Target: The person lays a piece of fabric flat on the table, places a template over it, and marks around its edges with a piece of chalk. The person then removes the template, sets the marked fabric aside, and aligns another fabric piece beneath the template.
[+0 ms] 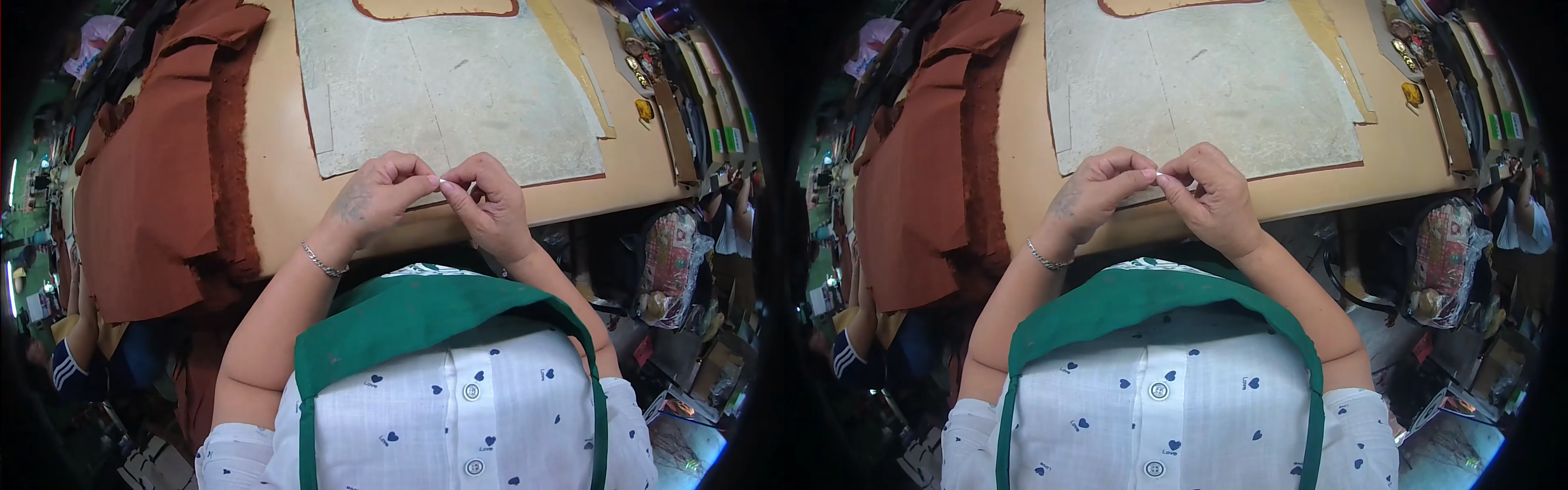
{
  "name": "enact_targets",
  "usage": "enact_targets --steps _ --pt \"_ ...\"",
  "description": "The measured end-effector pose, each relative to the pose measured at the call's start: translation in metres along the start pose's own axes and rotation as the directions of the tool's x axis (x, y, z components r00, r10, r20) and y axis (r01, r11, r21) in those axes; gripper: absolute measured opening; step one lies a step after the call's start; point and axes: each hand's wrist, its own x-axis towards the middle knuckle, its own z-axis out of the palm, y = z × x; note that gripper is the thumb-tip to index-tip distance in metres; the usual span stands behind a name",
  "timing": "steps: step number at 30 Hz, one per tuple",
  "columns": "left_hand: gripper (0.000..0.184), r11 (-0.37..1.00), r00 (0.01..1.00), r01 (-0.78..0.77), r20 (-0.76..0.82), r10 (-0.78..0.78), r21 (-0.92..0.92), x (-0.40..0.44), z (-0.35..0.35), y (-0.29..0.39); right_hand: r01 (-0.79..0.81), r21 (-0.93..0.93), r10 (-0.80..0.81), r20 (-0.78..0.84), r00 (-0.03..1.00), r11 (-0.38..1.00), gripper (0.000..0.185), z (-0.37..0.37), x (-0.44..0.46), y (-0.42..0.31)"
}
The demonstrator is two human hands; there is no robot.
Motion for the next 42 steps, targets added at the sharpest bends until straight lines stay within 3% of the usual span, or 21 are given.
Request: enact_targets --steps 2,5,8,11,17,29,35,42 --pt "0.016 0.875 0.955 -0.217 -0.091 0.282 0.433 -0.001 -0.011 -0.008 0.014 -0.064 -0.012 0.030 0.999 0.998 0.004 0.004 -0.001 0.004" --pt "0.036 0.599 0.895 -0.096 -0.195 0.402 0.795 -0.011 -0.030 -0.010 0.125 -0.215 -0.101 0.120 0.988 0.969 0.006 0.013 -0.001 0.014" --pt "0.054 0.394 0.934 0.047 -0.180 0.308 0.918 -0.020 -0.031 -0.025 0.253 -0.363 -0.182 0.219 0.959 0.897 0.007 0.026 -0.004 0.016" --pt "0.061 0.518 0.956 0.051 -0.191 0.220 0.854 -0.020 -0.035 -0.037 0.280 -0.451 -0.180 0.252 0.951 0.848 0.007 0.041 -0.006 0.018" --pt "0.063 0.535 0.944 0.042 -0.209 0.255 0.844 -0.021 -0.035 -0.041 0.304 -0.493 -0.196 0.260 0.946 0.815 0.010 0.051 -0.006 0.013" --pt "0.061 0.567 0.956 0.107 -0.242 0.169 0.817 -0.017 -0.030 -0.026 0.106 -0.536 -0.065 0.095 0.993 0.838 0.010 -0.032 -0.013 0.026" --pt "0.056 0.474 0.936 -0.098 -0.080 0.342 0.875 0.015 0.017 0.000 0.128 -0.545 -0.072 0.123 0.990 0.828 0.010 -0.034 -0.012 0.029" --pt "0.060 0.337 0.946 -0.077 -0.037 0.321 0.938 0.034 0.051 -0.017 0.126 -0.574 -0.067 0.123 0.990 0.809 0.008 -0.056 -0.010 0.037"
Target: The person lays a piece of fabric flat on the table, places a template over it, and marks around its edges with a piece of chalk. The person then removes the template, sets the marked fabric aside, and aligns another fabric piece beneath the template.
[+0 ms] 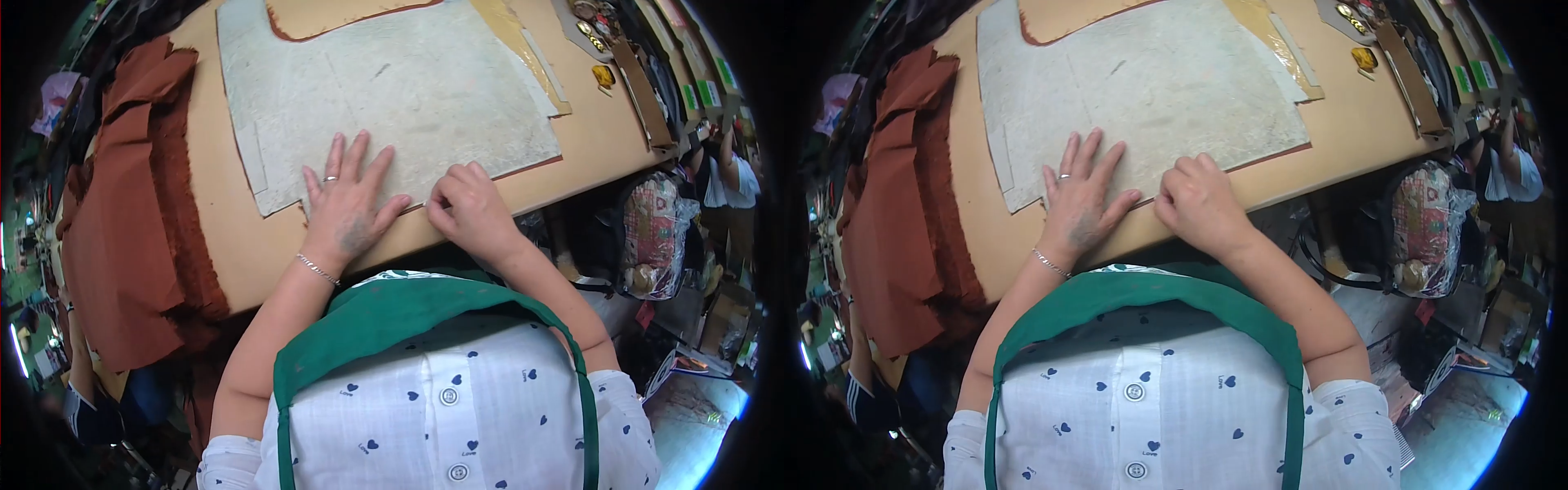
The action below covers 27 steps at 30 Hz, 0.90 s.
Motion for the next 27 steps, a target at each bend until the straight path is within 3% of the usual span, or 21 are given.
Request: enact_targets --steps 6,8,11,14,15,20,24,27 --pt "0.062 0.999 0.998 0.048 0.052 -0.048 -0.009 0.003 -0.007 0.003 -0.180 -0.021 0.179 -0.032 0.983 0.984 0.009 -0.049 -0.015 0.052" --pt "0.062 0.994 0.991 0.093 0.099 -0.087 -0.055 0.007 -0.011 0.007 -0.153 0.000 0.153 -0.041 0.987 0.988 0.010 -0.052 -0.017 0.061" --pt "0.057 0.988 0.990 0.137 0.040 -0.134 -0.074 0.021 -0.006 0.026 -0.134 0.001 0.134 -0.017 0.991 0.991 0.010 -0.052 -0.015 0.063" --pt "0.052 0.998 0.999 0.044 -0.012 -0.045 -0.050 0.040 -0.005 0.063 -0.126 0.011 0.126 -0.003 0.992 0.992 0.009 -0.054 -0.013 0.064" --pt "0.048 1.000 1.000 -0.014 0.003 0.014 -0.010 0.044 -0.002 0.070 -0.119 0.016 0.119 -0.005 0.993 0.993 0.009 -0.054 -0.013 0.065" --pt "0.044 0.999 0.992 -0.032 0.122 0.028 0.029 0.047 0.013 0.073 -0.127 -0.060 0.125 -0.044 0.991 0.990 0.008 -0.074 -0.016 0.088" --pt "0.043 0.999 0.989 -0.020 0.147 0.014 0.044 0.049 0.011 0.075 -0.286 -0.258 0.252 -0.157 0.955 0.923 0.008 -0.121 -0.030 0.137" --pt "0.043 0.999 0.987 -0.002 0.160 -0.006 0.047 0.050 0.011 0.078 -0.451 -0.090 0.432 -0.169 0.886 0.888 0.009 -0.158 -0.040 0.156"
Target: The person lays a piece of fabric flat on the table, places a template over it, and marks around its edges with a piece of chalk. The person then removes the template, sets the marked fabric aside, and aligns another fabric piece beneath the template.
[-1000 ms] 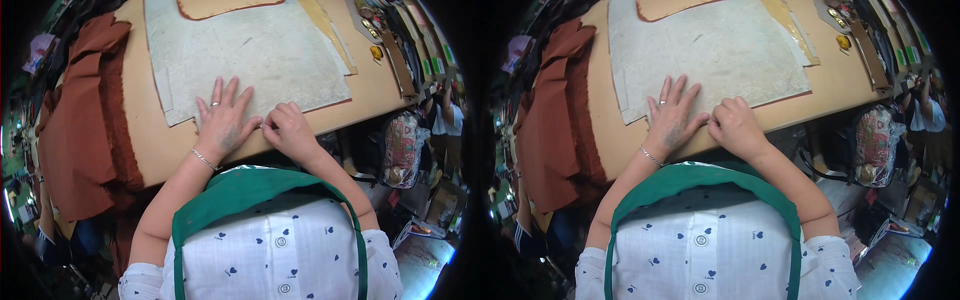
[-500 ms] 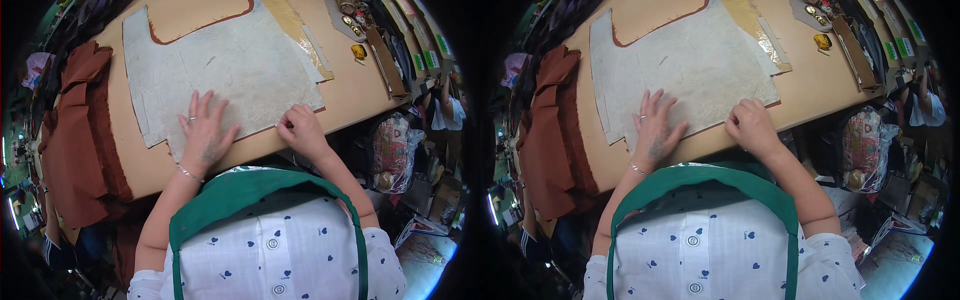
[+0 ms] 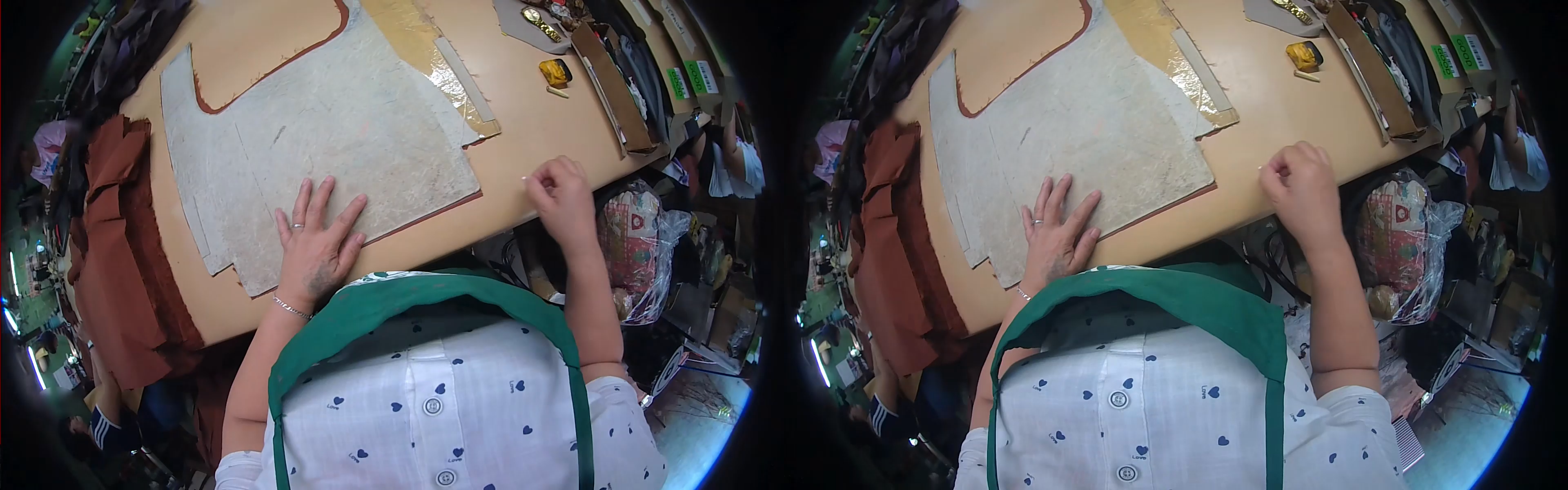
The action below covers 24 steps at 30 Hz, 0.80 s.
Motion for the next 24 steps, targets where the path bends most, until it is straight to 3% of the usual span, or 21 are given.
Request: enact_targets --steps 2,5,8,10,11,12,14,18,20,22,24 --pt "0.044 1.000 1.000 0.000 0.000 0.000 -0.006 -0.001 0.000 0.001 -0.068 0.145 0.071 -0.014 0.997 0.987 0.010 -0.014 0.002 0.002" --pt "0.046 0.999 0.999 -0.027 -0.030 0.026 -0.044 0.003 0.003 0.002 -0.033 0.334 0.041 -0.018 0.999 0.942 0.011 -0.010 0.010 0.002" --pt "0.043 0.993 0.984 -0.042 -0.175 0.023 -0.106 0.001 0.011 -0.013 -0.094 0.508 0.011 0.163 0.987 0.857 0.007 0.010 0.022 0.012" --pt "0.036 0.918 0.935 -0.101 -0.352 -0.045 -0.385 0.003 0.009 -0.022 -0.152 0.601 -0.042 0.297 0.954 0.784 0.005 0.026 0.031 0.012" --pt "0.032 0.842 0.893 -0.154 -0.437 -0.105 -0.517 0.003 0.007 -0.026 -0.142 0.611 -0.085 0.327 0.941 0.779 0.005 0.030 0.036 0.008" --pt "0.029 0.645 0.894 -0.097 -0.351 -0.279 -0.758 0.001 0.004 -0.032 -0.153 0.671 -0.124 0.347 0.930 0.725 0.006 0.036 0.041 0.003" --pt "0.023 0.040 0.886 -0.089 -0.097 -0.453 -0.995 -0.004 -0.001 -0.042 -0.161 0.740 -0.206 0.378 0.902 0.653 0.007 0.048 0.056 -0.012" --pt "0.020 0.326 0.762 -0.065 -0.258 -0.594 -0.943 -0.045 -0.003 -0.080 -0.135 0.796 -0.345 0.400 0.849 0.590 0.009 0.063 0.067 -0.055" --pt "0.023 0.667 0.766 0.052 -0.399 -0.504 -0.743 -0.076 -0.016 -0.091 -0.141 0.804 -0.381 0.418 0.825 0.577 0.008 0.077 0.068 -0.087" --pt "0.026 0.843 0.785 0.137 -0.462 -0.413 -0.520 -0.103 -0.012 -0.105 -0.137 0.785 -0.411 0.455 0.790 0.604 0.006 0.097 0.065 -0.119" --pt "0.028 0.916 0.804 0.200 -0.476 -0.357 -0.348 -0.119 -0.006 -0.112 -0.122 0.758 -0.460 0.506 0.729 0.640 0.006 0.119 0.064 -0.153"
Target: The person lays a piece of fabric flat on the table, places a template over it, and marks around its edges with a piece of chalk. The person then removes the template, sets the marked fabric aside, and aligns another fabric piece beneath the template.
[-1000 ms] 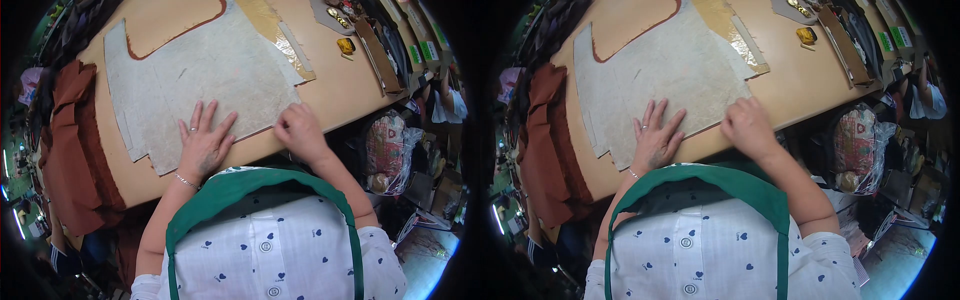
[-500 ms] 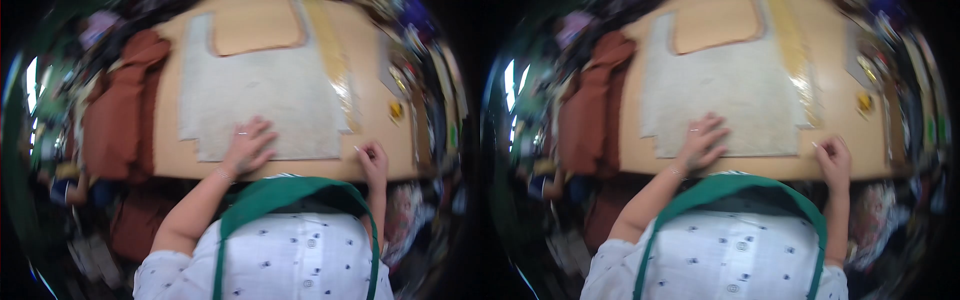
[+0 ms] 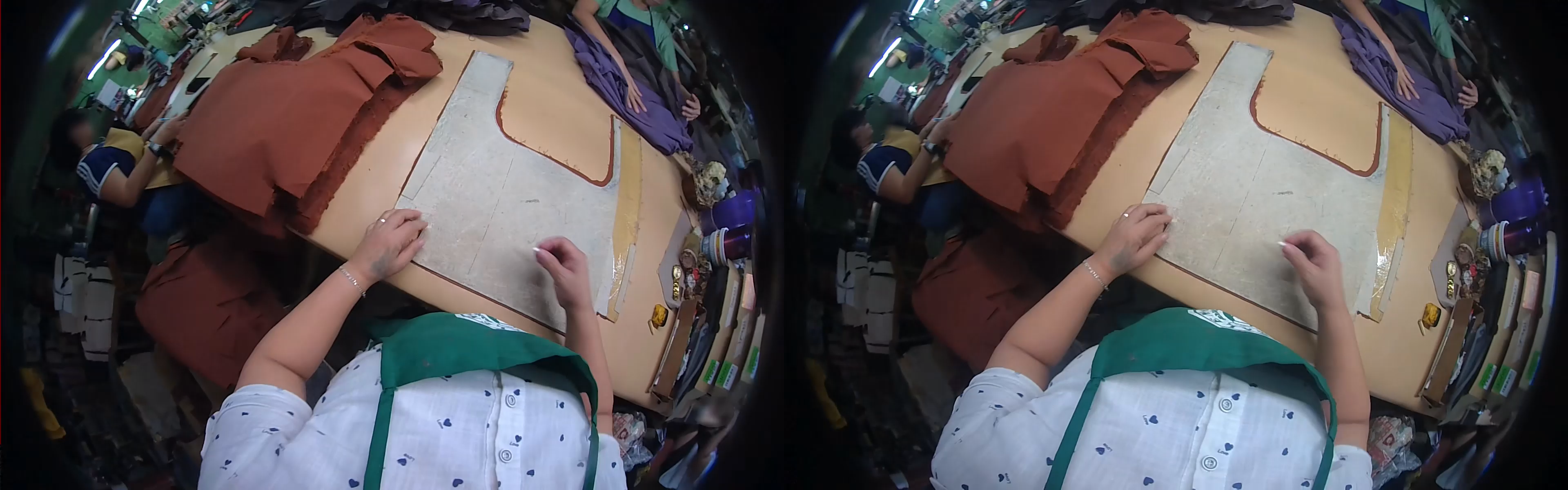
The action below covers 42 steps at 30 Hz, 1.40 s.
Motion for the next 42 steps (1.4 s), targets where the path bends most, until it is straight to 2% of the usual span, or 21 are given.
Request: enact_targets --steps 2,3,5,7,10,13,14,20,23,26,29,32,35,38,41,42 --pt "0.030 0.994 1.000 -0.010 0.027 0.007 0.105 -0.008 -0.007 -0.005 0.001 -0.058 0.005 0.110 0.994 0.998 0.007 0.031 0.026 -0.006" --pt "0.030 0.995 0.999 -0.013 0.033 0.010 0.100 -0.009 -0.010 -0.008 0.013 -0.104 0.004 0.159 0.987 0.995 0.006 0.048 0.039 -0.010" --pt "0.031 0.996 0.998 -0.027 0.054 0.023 0.086 -0.007 -0.013 -0.012 -0.064 -0.054 0.074 0.222 0.972 0.997 0.006 0.080 0.062 -0.018" --pt "0.031 0.996 0.998 -0.044 0.052 0.040 0.078 -0.005 -0.016 -0.015 -0.090 -0.082 0.108 0.255 0.961 0.993 0.006 0.108 0.085 -0.016" --pt "0.031 0.992 0.996 -0.087 0.005 0.087 0.095 -0.010 -0.010 -0.021 -0.093 -0.239 0.164 0.294 0.942 0.966 0.008 0.142 0.110 -0.018" --pt "0.031 0.988 0.991 -0.121 -0.037 0.125 0.097 -0.015 -0.007 -0.029 0.315 -0.491 -0.087 0.432 0.898 0.813 0.011 0.163 0.127 -0.020" --pt "0.031 0.988 0.990 -0.128 -0.047 0.132 0.092 -0.016 -0.006 -0.032 0.322 -0.536 -0.040 0.471 0.881 0.780 0.013 0.169 0.132 -0.025" --pt "0.034 0.974 0.991 -0.089 -0.084 0.108 0.210 -0.013 -0.006 -0.032 0.517 -0.536 -0.064 0.650 0.757 0.667 0.013 0.189 0.150 -0.027" --pt "0.036 0.973 0.994 -0.076 -0.067 0.092 0.216 -0.012 -0.003 -0.033 0.597 -0.558 -0.134 0.656 0.743 0.576 0.015 0.194 0.149 -0.021" --pt "0.037 0.982 0.998 -0.046 -0.038 0.054 0.185 -0.009 -0.007 -0.031 0.563 -0.664 -0.120 0.588 0.800 0.493 0.016 0.200 0.142 -0.025" --pt "0.037 0.975 0.998 -0.031 -0.046 0.041 0.219 -0.006 -0.003 -0.030 0.522 -0.691 -0.127 0.538 0.833 0.500 0.016 0.203 0.143 -0.023" --pt "0.037 0.975 0.999 -0.031 -0.022 0.037 0.219 -0.004 -0.004 -0.030 0.535 -0.696 -0.067 0.579 0.813 0.480 0.017 0.202 0.149 -0.026" --pt "0.037 0.970 0.997 -0.047 -0.040 0.058 0.238 -0.002 -0.007 -0.030 0.567 -0.689 -0.141 0.573 0.808 0.451 0.015 0.203 0.149 -0.024" --pt "0.034 0.973 0.998 -0.053 -0.012 0.057 0.227 0.001 -0.008 -0.031 0.531 -0.746 -0.180 0.504 0.844 0.402 0.015 0.201 0.157 -0.023" --pt "0.033 0.967 0.994 -0.076 -0.052 0.091 0.244 0.003 -0.006 -0.032 0.544 -0.739 -0.284 0.465 0.839 0.397 0.015 0.191 0.178 -0.016" --pt "0.032 0.967 0.994 -0.078 -0.050 0.093 0.244 0.003 -0.005 -0.033 0.530 -0.759 -0.275 0.454 0.847 0.379 0.015 0.188 0.184 -0.017"
